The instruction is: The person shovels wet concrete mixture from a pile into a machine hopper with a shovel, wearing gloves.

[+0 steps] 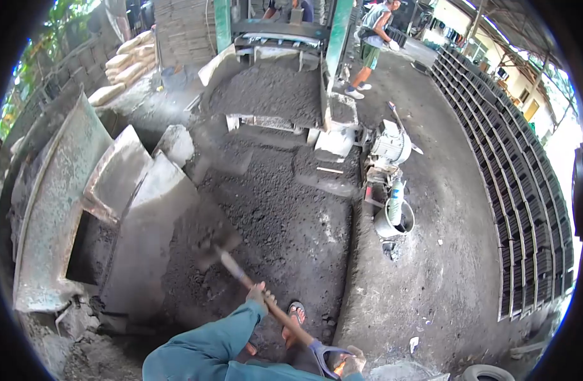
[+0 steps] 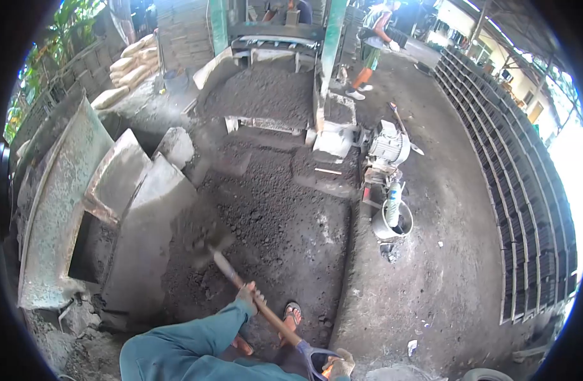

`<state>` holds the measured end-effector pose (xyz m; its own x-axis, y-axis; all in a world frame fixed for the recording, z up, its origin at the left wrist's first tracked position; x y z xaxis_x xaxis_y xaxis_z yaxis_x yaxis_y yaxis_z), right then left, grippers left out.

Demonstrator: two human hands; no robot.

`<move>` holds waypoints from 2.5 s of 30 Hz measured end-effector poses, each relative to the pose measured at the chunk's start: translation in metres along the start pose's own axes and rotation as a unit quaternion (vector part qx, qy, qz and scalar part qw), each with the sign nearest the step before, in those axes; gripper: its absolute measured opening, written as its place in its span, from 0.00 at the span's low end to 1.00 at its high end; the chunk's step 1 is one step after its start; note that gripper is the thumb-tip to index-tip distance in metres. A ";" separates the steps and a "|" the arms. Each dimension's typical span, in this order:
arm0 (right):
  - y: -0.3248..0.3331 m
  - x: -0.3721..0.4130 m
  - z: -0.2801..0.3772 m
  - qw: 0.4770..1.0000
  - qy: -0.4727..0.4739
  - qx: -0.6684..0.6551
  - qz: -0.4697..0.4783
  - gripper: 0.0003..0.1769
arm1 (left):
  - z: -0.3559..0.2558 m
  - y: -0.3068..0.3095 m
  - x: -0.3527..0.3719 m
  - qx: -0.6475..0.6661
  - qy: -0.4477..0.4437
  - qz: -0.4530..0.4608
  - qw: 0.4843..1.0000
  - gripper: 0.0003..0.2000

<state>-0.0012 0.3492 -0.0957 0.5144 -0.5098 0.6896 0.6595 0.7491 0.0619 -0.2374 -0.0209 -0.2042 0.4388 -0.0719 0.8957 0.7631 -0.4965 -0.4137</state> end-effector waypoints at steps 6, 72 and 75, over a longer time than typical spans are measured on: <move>-0.106 -0.030 0.073 0.991 -0.033 -0.089 0.096 0.15 | -0.108 -0.260 0.081 -0.101 -0.175 0.204 0.958 0.10; -0.528 0.064 0.366 0.953 0.170 -0.249 0.041 0.08 | -0.478 -0.694 0.003 -0.175 -0.022 0.395 0.902 0.10; -0.401 0.045 0.314 0.962 0.163 -0.216 -0.028 0.09 | -0.393 -0.639 0.074 -0.175 0.017 0.425 0.888 0.12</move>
<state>-0.4147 0.1588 0.1369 0.5699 -0.7029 0.4257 0.8211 0.5074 -0.2614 -0.8788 -0.0486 0.1905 0.7666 -0.5728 0.2902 -0.0343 -0.4879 -0.8722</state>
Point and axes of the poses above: each hand's wrist, its own x-axis away from the middle knuckle, its own y-axis out of the back of the hand, z = x × y, the point moved 7 cm from there along -x, towards the middle knuckle, and after that the axes turned 2 degrees about x, right-handed, at the moved point
